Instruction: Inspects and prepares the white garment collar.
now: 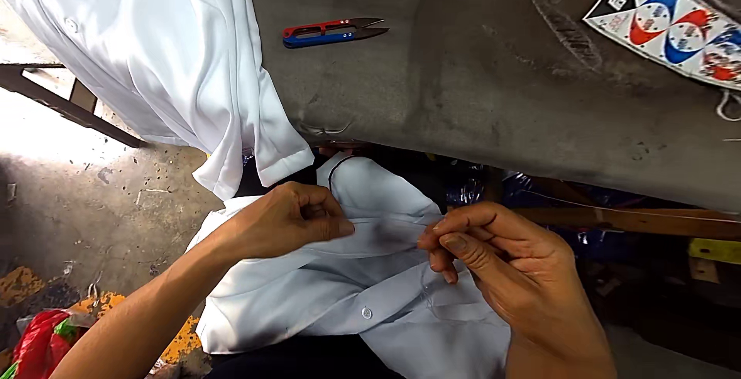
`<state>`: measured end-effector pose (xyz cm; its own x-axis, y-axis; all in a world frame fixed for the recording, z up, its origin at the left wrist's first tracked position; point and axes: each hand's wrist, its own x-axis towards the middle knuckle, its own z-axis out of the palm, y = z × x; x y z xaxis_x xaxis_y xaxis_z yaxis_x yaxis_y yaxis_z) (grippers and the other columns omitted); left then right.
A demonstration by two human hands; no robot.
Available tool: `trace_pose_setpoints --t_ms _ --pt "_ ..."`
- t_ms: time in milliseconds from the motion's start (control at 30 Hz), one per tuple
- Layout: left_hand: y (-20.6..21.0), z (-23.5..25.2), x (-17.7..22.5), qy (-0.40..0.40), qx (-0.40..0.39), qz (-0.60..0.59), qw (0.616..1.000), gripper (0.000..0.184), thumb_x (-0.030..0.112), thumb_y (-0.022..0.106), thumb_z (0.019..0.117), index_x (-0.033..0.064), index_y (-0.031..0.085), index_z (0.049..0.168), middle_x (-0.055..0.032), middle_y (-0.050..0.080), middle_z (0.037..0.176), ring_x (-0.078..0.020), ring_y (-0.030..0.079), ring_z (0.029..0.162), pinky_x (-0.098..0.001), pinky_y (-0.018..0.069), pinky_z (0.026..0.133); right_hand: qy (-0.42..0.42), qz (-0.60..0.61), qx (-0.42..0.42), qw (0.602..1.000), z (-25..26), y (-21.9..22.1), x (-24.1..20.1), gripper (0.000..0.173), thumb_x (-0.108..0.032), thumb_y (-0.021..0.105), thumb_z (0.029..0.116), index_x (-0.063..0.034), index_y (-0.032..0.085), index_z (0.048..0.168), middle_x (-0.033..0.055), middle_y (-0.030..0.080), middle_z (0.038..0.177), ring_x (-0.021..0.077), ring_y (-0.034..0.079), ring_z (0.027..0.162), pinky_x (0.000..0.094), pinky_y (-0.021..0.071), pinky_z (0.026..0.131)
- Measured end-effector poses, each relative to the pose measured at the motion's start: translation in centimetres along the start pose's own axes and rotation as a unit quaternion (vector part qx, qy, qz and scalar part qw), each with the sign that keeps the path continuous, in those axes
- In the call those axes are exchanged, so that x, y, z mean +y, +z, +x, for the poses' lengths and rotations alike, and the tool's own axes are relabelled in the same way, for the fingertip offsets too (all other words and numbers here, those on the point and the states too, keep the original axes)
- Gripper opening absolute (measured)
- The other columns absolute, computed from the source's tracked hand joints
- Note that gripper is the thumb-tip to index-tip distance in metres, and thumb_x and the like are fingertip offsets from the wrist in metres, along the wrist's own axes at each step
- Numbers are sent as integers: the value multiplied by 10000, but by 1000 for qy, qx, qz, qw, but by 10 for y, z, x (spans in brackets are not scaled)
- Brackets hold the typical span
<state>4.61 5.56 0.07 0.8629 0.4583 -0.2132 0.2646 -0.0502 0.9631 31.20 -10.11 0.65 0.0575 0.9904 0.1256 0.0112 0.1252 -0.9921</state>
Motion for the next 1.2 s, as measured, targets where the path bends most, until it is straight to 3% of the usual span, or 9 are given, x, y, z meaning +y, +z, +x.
trace_pose_setpoints --t_ms 67,367,533,700,1200 --pt "10 -2 1 -9 28 26 999 225 350 734 954 131 738 1003 83 646 801 19 575 697 -159 483 625 -6 6 -3 1000 -1 0 3 139 -124 595 1039 -50 697 1099 56 739 996 99 693 734 212 590 615" --pt "31 -11 -1 41 115 18 992 138 219 711 960 92 751 999 94 577 693 43 473 598 -129 375 538 -8 -95 -27 995 -15 42 -14 129 -151 625 1028 -55 707 1053 -6 737 875 24 671 687 170 574 583" --pt "28 -17 4 39 101 -28 994 107 172 725 950 77 745 996 89 604 685 34 505 586 -132 407 532 -19 -198 3 980 -10 63 4 161 -160 617 1019 -70 750 1024 -10 735 888 19 676 734 173 576 628" --pt "27 -20 4 45 89 -62 993 99 146 731 943 66 744 1001 83 619 698 32 514 589 -133 417 537 -31 -213 -1 976 -3 59 6 166 -155 627 1010 -77 771 1040 -16 749 926 5 683 801 156 574 704" --pt "28 -23 2 54 95 -76 991 104 140 728 949 59 738 1012 78 635 718 31 527 604 -133 429 549 -37 -240 -11 970 1 60 1 172 -139 623 992 -77 781 1021 -17 743 898 -24 652 771 128 538 679"
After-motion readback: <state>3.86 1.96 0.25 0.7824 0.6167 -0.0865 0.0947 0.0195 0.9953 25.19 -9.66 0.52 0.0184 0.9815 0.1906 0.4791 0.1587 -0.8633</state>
